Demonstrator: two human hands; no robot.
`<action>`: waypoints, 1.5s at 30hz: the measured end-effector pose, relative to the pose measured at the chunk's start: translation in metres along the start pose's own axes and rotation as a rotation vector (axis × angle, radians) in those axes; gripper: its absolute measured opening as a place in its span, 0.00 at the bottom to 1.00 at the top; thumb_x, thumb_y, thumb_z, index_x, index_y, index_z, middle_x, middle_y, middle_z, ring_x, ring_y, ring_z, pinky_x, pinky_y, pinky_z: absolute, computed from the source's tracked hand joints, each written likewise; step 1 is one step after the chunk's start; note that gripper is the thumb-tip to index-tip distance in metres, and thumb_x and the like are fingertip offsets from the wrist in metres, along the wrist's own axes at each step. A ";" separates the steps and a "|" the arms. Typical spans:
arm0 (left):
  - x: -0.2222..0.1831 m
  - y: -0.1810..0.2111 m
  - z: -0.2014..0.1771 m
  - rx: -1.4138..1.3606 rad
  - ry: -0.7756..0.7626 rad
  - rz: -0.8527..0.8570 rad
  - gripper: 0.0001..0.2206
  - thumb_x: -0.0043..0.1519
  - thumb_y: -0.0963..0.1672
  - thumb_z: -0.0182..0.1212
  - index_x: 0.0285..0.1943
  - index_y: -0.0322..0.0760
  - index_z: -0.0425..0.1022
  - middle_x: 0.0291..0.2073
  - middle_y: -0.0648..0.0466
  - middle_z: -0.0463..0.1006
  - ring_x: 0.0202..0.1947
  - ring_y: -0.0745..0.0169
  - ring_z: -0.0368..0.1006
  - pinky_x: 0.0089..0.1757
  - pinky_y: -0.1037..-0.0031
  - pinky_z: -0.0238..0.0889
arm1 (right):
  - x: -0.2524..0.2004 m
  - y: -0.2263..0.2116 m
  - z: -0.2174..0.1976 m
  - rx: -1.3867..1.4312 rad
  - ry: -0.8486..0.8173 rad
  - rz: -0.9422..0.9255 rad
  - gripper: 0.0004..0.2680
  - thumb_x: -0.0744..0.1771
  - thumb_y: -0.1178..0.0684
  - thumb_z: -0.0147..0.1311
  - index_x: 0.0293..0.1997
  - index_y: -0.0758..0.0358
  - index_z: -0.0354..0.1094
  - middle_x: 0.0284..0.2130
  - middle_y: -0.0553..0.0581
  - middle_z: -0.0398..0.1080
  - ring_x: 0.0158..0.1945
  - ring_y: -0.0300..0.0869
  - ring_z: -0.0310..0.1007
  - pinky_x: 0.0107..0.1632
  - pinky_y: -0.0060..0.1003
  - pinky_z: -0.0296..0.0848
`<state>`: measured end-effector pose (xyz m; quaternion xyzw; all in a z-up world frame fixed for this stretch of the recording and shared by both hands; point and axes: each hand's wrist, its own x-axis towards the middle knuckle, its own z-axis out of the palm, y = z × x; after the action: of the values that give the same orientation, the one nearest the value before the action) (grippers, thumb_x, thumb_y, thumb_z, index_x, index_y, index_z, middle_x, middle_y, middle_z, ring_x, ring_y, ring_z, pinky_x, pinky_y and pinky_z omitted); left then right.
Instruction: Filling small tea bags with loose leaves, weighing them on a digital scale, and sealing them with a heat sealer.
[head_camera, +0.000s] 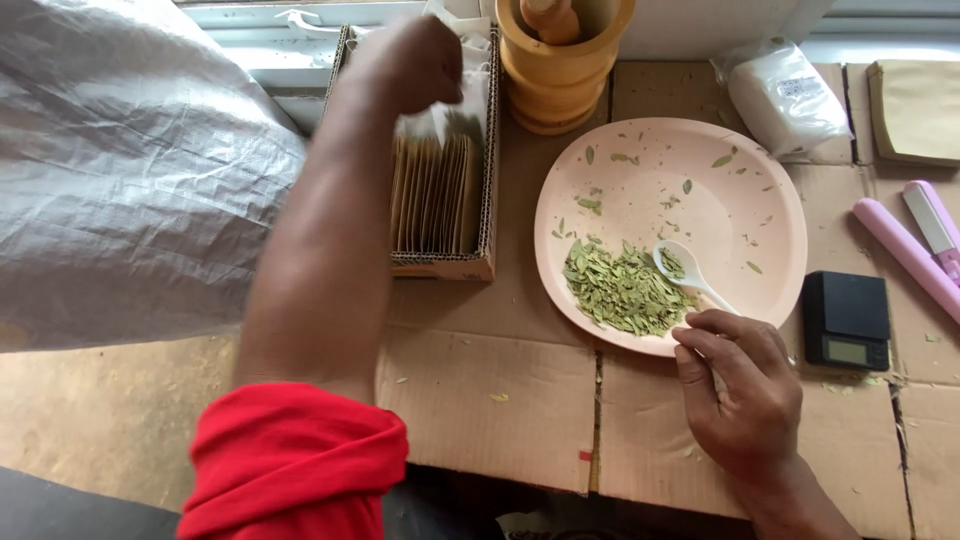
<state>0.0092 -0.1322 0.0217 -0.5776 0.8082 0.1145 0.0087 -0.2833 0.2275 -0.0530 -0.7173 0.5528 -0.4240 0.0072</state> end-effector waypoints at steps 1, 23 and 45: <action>-0.005 -0.001 -0.009 0.002 0.000 -0.002 0.08 0.52 0.47 0.76 0.36 0.52 0.82 0.28 0.56 0.81 0.27 0.58 0.74 0.32 0.62 0.67 | -0.001 0.001 0.000 0.003 0.001 -0.001 0.04 0.66 0.65 0.60 0.43 0.71 0.75 0.43 0.66 0.74 0.49 0.54 0.74 0.55 0.46 0.74; -0.173 0.123 -0.056 -0.512 0.360 0.486 0.08 0.59 0.38 0.72 0.37 0.41 0.75 0.27 0.64 0.72 0.29 0.75 0.64 0.32 0.76 0.58 | 0.024 -0.003 -0.030 0.157 0.173 -0.031 0.05 0.68 0.67 0.56 0.47 0.72 0.72 0.44 0.65 0.71 0.47 0.52 0.72 0.49 0.43 0.73; -0.151 0.254 0.054 -0.735 0.176 0.531 0.05 0.61 0.39 0.60 0.41 0.44 0.77 0.33 0.61 0.81 0.35 0.70 0.76 0.38 0.77 0.66 | -0.054 0.106 -0.096 -0.170 0.065 0.157 0.10 0.66 0.65 0.55 0.52 0.70 0.72 0.49 0.65 0.70 0.52 0.57 0.72 0.54 0.50 0.72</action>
<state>-0.1842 0.0969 0.0356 -0.3228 0.8316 0.3422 -0.2952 -0.4276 0.2737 -0.0750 -0.6557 0.6412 -0.3968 -0.0383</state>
